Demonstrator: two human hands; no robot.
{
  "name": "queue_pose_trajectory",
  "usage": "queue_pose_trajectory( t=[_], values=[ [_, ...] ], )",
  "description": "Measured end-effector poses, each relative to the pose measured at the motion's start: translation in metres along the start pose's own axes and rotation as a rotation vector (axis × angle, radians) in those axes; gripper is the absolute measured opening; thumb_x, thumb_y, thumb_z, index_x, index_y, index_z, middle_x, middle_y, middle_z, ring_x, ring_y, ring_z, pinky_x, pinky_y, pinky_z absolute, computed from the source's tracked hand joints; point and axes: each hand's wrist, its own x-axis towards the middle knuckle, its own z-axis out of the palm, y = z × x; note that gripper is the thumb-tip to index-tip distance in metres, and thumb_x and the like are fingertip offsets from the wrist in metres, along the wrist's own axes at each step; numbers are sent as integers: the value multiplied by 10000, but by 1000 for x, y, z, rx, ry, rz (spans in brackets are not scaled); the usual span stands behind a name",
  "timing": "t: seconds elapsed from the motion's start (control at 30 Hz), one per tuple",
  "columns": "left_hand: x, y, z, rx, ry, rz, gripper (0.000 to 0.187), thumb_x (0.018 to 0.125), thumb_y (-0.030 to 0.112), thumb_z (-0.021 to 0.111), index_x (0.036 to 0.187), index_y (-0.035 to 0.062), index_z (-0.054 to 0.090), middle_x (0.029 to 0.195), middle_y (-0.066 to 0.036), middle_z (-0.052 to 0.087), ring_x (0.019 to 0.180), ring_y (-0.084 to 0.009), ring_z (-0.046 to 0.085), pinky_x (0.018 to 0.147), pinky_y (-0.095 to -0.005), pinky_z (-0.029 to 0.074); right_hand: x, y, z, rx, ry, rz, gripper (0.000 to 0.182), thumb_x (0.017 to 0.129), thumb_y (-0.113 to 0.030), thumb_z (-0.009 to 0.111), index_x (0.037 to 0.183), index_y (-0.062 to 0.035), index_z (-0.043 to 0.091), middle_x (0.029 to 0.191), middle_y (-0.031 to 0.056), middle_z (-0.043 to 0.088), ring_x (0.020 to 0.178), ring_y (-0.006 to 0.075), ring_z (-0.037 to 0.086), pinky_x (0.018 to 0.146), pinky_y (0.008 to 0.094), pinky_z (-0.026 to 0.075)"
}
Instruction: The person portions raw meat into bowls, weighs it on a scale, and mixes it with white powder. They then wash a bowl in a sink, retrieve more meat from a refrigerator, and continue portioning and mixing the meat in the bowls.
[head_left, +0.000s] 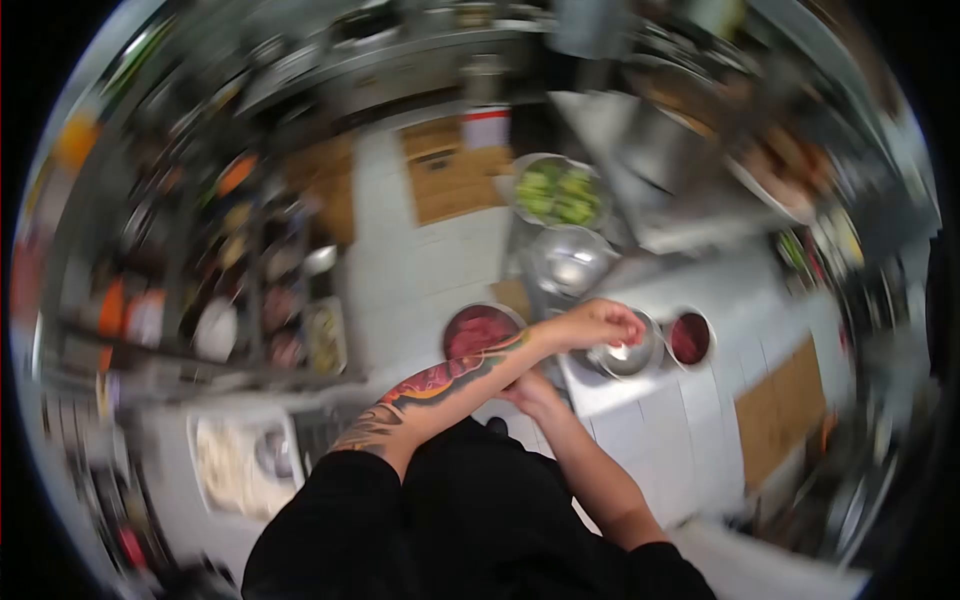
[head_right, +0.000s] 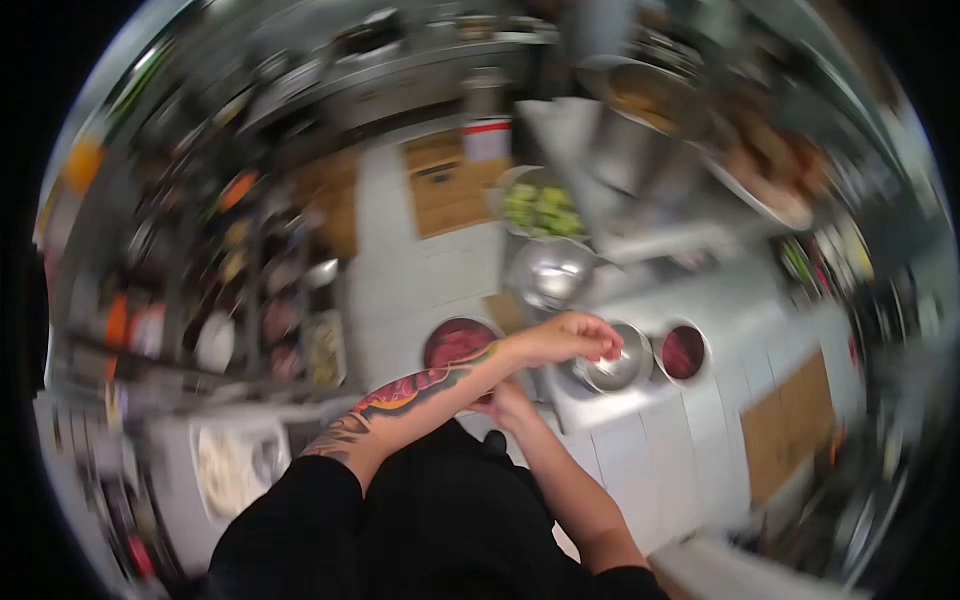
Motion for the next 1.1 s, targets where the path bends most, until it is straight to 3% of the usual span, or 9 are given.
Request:
queue_pose_trajectory(
  t=[0.17,0.3,0.37,0.53,0.63,0.7,0.83,0.93,1.1],
  values=[
    [-193,10,-116,558,896,170,174,943,104,643,1096,34,687,1014,-93,717,917,-167,683,811,-317,551,59,-26,73,-75,6,3,664,849,42,477,1447,-161,274,1224,184,626,1002,387,692,803,475,621],
    [-329,30,-161,826,1386,190,170,907,46,613,1056,27,693,948,-141,683,835,-257,679,762,-348,543,136,-20,124,-202,-78,30,625,843,30,471,1434,-102,314,1208,220,626,878,382,720,713,441,636],
    [-406,39,-198,1254,1676,148,189,902,61,579,1062,-4,654,1036,-175,658,1043,-342,627,914,-415,496,159,-28,167,-232,-128,50,612,845,24,476,1430,-74,322,1208,233,624,869,375,721,674,424,635],
    [-575,-5,-344,737,2606,-15,512,876,146,571,1327,-89,513,1247,-278,596,1193,-398,580,1034,-450,442,224,-25,246,-290,-275,198,675,818,47,458,1450,-112,283,1223,245,601,832,376,722,670,435,643],
    [-624,3,-359,237,2513,-204,627,827,239,616,1328,-120,499,1342,-301,539,1265,-408,540,1074,-432,423,254,-18,285,-309,-328,258,673,807,44,470,1441,-103,299,1203,244,613,829,373,722,665,435,641],
    [-611,28,-338,52,2731,-832,643,808,312,620,1291,-103,528,1372,-315,523,1290,-412,532,1079,-438,427,265,-20,306,-348,-362,321,675,804,39,478,1440,-101,304,1205,244,614,832,373,722,668,437,642],
    [-692,-86,-421,-438,2723,-673,595,846,370,584,1238,-77,582,1361,-297,556,1258,-407,569,1079,-490,419,293,-24,332,-428,-437,408,682,802,2,526,1445,-79,310,1186,232,632,859,396,713,701,459,625],
    [-725,-180,-472,370,2426,-1134,459,951,378,481,1210,23,615,1266,-199,644,1144,-417,628,1019,-502,460,327,-32,345,-518,-515,473,722,820,17,517,1477,-103,243,1251,239,594,879,399,710,714,453,631],
    [-652,-53,-399,289,2216,-865,483,1002,312,384,1262,-20,619,1223,-232,668,1105,-374,642,946,-432,484,379,-58,366,-698,-641,599,766,821,50,469,1500,-150,178,1285,253,556,795,378,733,639,403,653]
  ],
)
